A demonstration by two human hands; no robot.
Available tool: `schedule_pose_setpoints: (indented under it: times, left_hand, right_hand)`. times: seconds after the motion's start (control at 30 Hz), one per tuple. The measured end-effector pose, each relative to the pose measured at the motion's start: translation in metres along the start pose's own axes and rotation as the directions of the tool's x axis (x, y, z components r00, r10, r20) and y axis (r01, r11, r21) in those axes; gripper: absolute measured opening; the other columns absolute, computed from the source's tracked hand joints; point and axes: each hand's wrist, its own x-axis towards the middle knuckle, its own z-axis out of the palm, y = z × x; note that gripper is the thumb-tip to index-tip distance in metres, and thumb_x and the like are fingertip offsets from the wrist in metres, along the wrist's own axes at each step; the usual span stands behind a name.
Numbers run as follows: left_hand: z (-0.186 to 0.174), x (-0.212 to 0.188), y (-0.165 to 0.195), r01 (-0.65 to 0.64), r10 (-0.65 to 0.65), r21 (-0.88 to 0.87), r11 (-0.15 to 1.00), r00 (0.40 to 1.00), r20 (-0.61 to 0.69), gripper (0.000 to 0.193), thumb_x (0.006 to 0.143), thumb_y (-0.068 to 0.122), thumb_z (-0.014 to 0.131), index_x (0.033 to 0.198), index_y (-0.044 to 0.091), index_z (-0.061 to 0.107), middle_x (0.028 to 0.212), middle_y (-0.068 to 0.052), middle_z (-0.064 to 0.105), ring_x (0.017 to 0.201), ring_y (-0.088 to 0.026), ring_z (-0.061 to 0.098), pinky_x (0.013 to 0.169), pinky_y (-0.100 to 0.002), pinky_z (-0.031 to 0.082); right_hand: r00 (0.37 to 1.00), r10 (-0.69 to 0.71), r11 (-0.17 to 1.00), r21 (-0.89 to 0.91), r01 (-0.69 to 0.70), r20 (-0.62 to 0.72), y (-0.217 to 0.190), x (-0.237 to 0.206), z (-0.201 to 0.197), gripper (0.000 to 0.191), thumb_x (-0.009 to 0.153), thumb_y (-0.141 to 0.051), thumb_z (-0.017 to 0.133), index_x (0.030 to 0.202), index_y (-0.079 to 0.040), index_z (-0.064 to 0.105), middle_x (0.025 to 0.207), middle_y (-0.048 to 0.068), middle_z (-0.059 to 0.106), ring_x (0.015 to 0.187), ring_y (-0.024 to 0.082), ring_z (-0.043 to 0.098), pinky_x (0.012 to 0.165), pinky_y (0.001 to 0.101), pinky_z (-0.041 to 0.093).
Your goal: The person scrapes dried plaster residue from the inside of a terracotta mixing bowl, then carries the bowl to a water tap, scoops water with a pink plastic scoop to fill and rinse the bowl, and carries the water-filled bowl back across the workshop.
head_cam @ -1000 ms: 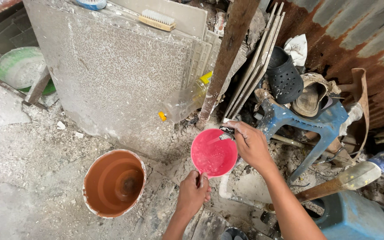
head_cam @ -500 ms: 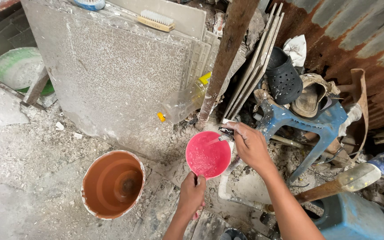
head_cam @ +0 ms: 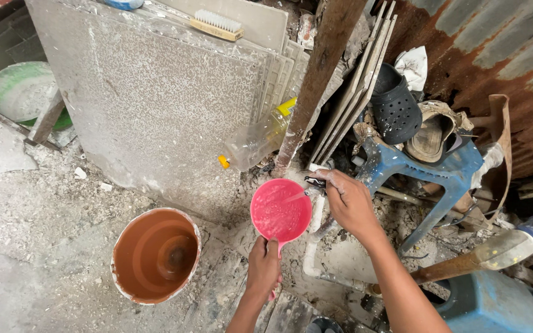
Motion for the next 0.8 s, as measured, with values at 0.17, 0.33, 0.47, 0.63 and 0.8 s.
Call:
schedule_pose_setpoints:
  times: [0.17,0.33,0.47,0.63,0.8]
  left_hand:
    - [0.0010,0.0047,-0.0052,0.014,-0.014,-0.047,0.999,1.000,0.002,0.039,0.102,0.031,0.043,0.127,0.002,0.053,0.070,-0.004,0.051,0.039,-0.012,0.046,0.035,-0.034,0.039]
    - [0.0005,0.0035,-0.0004,0.029,-0.029,0.018,0.999,1.000,-0.011,0.039,0.102,0.033,0.042,0.123,0.003,0.054,0.062,-0.006,0.048,0.037,-0.013,0.045,0.034,-0.034,0.038]
    - [0.0004,0.0016,0.0033,-0.018,0.019,0.041,0.999,1.000,-0.020,0.039,0.103,0.033,0.042,0.119,-0.001,0.055,0.063,-0.004,0.052,0.037,-0.014,0.049,0.034,-0.034,0.040]
    - [0.0007,0.0031,0.0032,-0.044,0.046,0.067,0.997,0.998,-0.035,0.037,0.100,0.032,0.042,0.126,0.008,0.053,0.062,-0.006,0.053,0.036,-0.015,0.050,0.035,-0.035,0.041]
    - [0.0010,0.0059,-0.0011,-0.049,0.051,0.047,0.998,0.998,-0.041,0.039,0.102,0.030,0.044,0.124,0.000,0.056,0.065,-0.006,0.054,0.037,-0.016,0.051,0.035,-0.035,0.041]
  right_hand:
    - [1.000,0.017,1.000,-0.026,-0.018,-0.014,-0.0018,-0.0006,0.0007,0.034,0.093,-0.002,0.050,0.119,-0.011,0.071,0.087,0.013,0.068,0.069,0.028,0.065,0.063,0.0393,0.051]
    - [0.999,0.040,0.999,-0.013,-0.040,-0.024,-0.0042,0.0005,0.0014,0.035,0.092,-0.002,0.049,0.117,-0.011,0.072,0.090,0.012,0.070,0.068,0.027,0.066,0.064,0.0386,0.051]
    - [0.999,0.040,0.999,0.005,-0.040,-0.031,-0.0053,0.0009,0.0021,0.034,0.092,-0.001,0.049,0.115,-0.012,0.072,0.091,0.012,0.070,0.068,0.026,0.065,0.065,0.0372,0.052]
    - [0.997,0.076,0.997,-0.021,-0.077,-0.026,-0.0057,0.0011,0.0032,0.035,0.090,-0.002,0.049,0.115,-0.012,0.073,0.089,0.012,0.070,0.067,0.026,0.064,0.064,0.0369,0.051]
    - [0.997,0.072,0.997,-0.036,-0.073,-0.017,-0.0046,0.0008,0.0023,0.036,0.090,-0.003,0.049,0.115,-0.012,0.073,0.087,0.012,0.068,0.067,0.026,0.064,0.064,0.0373,0.051]
